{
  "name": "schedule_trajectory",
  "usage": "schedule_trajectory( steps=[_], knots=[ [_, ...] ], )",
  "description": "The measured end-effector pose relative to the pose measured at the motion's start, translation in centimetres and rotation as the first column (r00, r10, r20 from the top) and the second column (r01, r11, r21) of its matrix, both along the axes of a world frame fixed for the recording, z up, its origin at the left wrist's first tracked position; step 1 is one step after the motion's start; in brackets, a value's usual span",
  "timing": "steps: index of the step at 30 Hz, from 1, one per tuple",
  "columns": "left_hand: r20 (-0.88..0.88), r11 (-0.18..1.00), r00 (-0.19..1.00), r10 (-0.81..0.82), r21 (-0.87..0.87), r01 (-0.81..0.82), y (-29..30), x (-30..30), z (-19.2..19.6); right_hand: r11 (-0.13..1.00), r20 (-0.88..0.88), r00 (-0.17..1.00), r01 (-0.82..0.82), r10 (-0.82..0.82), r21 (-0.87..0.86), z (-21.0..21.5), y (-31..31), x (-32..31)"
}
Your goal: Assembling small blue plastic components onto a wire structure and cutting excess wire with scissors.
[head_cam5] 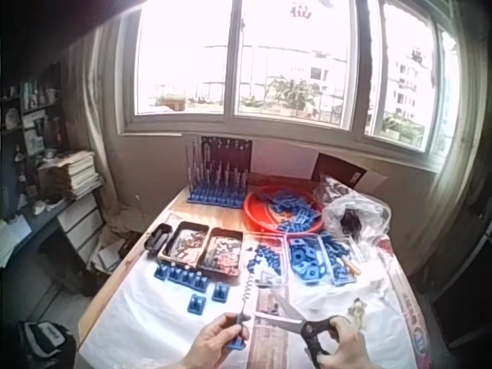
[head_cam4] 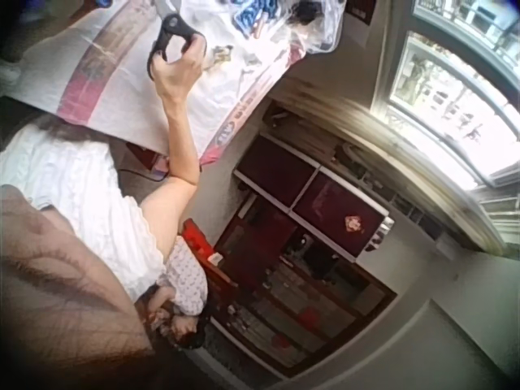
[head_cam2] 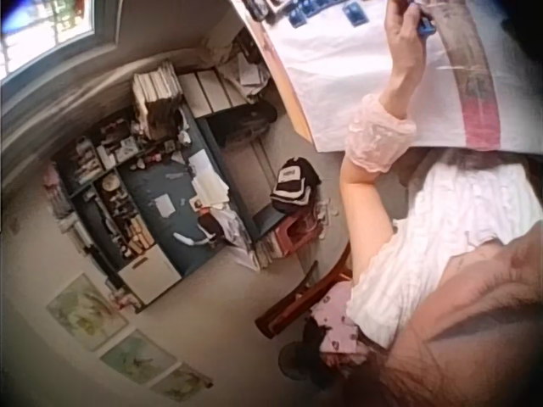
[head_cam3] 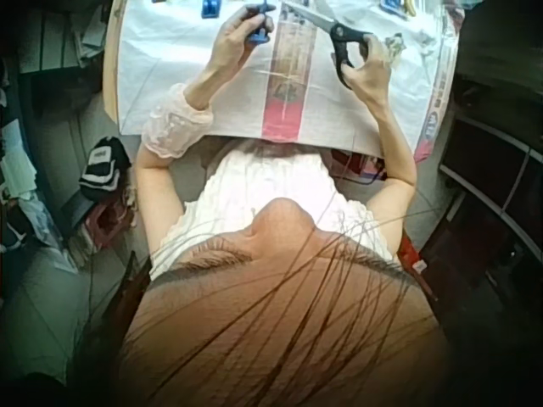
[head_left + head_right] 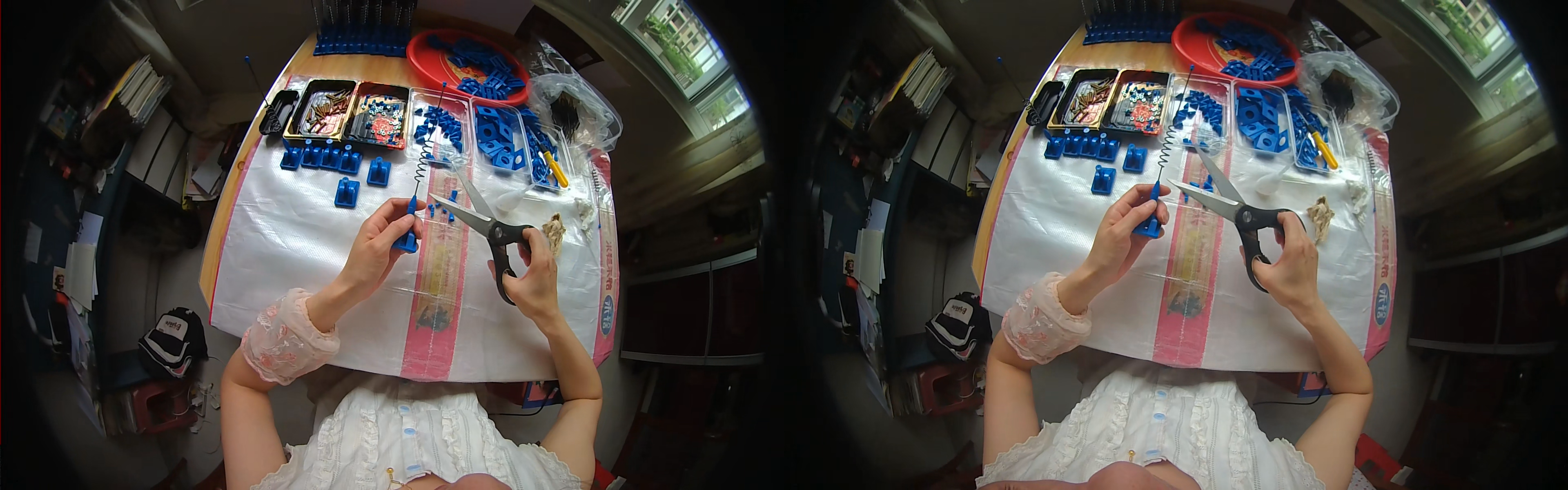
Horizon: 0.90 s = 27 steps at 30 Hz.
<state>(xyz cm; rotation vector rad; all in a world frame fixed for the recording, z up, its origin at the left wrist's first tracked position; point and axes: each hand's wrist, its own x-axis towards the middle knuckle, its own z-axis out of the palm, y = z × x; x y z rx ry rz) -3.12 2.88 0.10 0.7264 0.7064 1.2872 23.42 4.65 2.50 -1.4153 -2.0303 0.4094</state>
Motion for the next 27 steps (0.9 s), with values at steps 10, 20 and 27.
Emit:
schedule_trajectory(
  steps=[10, 20, 27],
  knots=[
    [-0.191, 0.997, 0.981, 0.021, 0.079, -0.007, 0.2, 0.3, -1.0, 0.997, 0.059, 0.998, 0.006, -0.002, -0.078, -2.7, -0.7, 0.1],
    [-0.29, 0.995, 0.956, 0.052, 0.102, -0.023, 0.1, 0.5, -1.2, 0.998, 0.099, 0.995, -0.021, 0.026, -0.055, -3.0, -0.5, 0.1],
    [-0.354, 0.995, 0.934, 0.054, 0.103, -0.018, 0.0, 0.4, -1.2, 0.999, 0.129, 0.991, -0.031, 0.034, -0.025, -3.0, -0.5, -0.1]
  ],
)
